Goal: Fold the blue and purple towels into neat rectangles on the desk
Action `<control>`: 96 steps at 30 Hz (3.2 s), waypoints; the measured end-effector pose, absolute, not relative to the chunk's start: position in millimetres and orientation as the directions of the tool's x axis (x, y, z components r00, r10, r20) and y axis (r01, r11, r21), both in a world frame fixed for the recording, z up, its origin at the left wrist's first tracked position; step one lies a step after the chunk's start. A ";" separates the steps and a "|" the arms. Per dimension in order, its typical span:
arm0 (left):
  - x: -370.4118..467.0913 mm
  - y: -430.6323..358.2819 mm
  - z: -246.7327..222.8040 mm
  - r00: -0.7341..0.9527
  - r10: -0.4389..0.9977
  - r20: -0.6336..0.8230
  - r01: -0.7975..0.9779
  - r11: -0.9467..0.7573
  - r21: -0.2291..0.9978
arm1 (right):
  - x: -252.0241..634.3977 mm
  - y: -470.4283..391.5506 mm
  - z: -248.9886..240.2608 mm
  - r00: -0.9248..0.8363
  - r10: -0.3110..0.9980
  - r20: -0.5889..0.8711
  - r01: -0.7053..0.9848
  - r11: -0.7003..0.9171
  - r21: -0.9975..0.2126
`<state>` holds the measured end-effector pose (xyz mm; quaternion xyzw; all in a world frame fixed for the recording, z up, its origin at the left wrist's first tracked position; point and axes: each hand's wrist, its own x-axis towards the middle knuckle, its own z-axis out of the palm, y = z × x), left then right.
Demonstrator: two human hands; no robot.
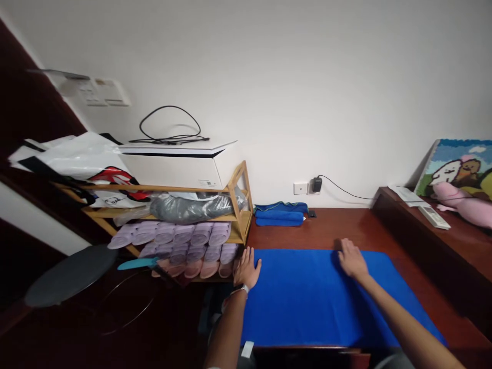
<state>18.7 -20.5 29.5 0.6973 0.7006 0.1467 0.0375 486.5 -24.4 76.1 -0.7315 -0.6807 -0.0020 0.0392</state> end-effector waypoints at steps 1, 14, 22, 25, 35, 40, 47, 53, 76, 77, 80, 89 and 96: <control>18.7 -20.7 29.0 -0.021 0.987 0.159 0.964 -0.022 0.266 | 441.6 -22.9 79.8 -0.003 0.998 0.057 0.995 0.009 -0.100; 15.0 -16.5 23.5 -0.035 0.988 0.152 0.967 -0.005 0.254 | 240.3 -36.5 62.7 -0.401 0.916 0.007 0.853 0.376 -0.363; 9.3 -10.3 19.9 -0.009 0.983 0.181 0.970 -0.036 0.239 | 520.7 -48.4 35.8 0.015 1.000 -0.005 0.984 -0.016 -0.177; 5.3 -7.0 19.1 0.008 0.981 0.196 0.972 -0.054 0.230 | 613.5 -56.3 23.1 0.193 0.981 -0.007 0.974 -0.193 -0.116; -0.1 -0.2 20.4 0.037 0.985 0.170 0.993 -0.055 0.103 | 643.8 -60.8 23.3 0.272 0.962 -0.003 0.955 -0.270 -0.125; 2.7 2.6 28.7 0.077 0.986 0.148 0.996 -0.082 0.028 | 645.6 -60.1 23.0 0.277 0.961 -0.008 0.952 -0.275 -0.135; 4.0 17.3 27.0 0.061 0.986 0.153 0.996 -0.071 0.061 | 649.0 -45.6 13.8 0.287 0.958 0.016 0.948 -0.282 -0.151; 6.5 15.9 26.9 0.061 0.985 0.159 0.994 -0.075 0.082 | 653.2 -41.1 12.5 0.282 0.959 0.008 0.953 -0.280 -0.117; 10.9 -126.0 33.9 0.367 0.913 0.177 0.916 -0.388 0.105 | 205.0 -133.5 80.0 -0.427 0.901 0.075 0.790 0.412 -0.454; 10.0 -125.3 32.3 0.371 0.911 0.181 0.914 -0.392 0.100 | 201.9 -133.6 78.3 -0.424 0.903 0.065 0.792 0.405 -0.457; 9.0 -123.0 31.8 0.378 0.903 0.204 0.909 -0.404 0.101 | 218.0 -132.9 72.6 -0.396 0.917 0.057 0.811 0.378 -0.447; 8.4 -119.2 33.0 0.367 0.906 0.213 0.908 -0.398 0.129 | 485.7 -147.9 49.6 0.000 1.000 -0.028 0.973 -0.007 -0.232; 5.9 -115.4 34.4 0.364 0.912 0.189 0.916 -0.387 0.108 | 659.8 -177.1 18.9 0.288 0.958 -0.001 0.949 -0.285 -0.136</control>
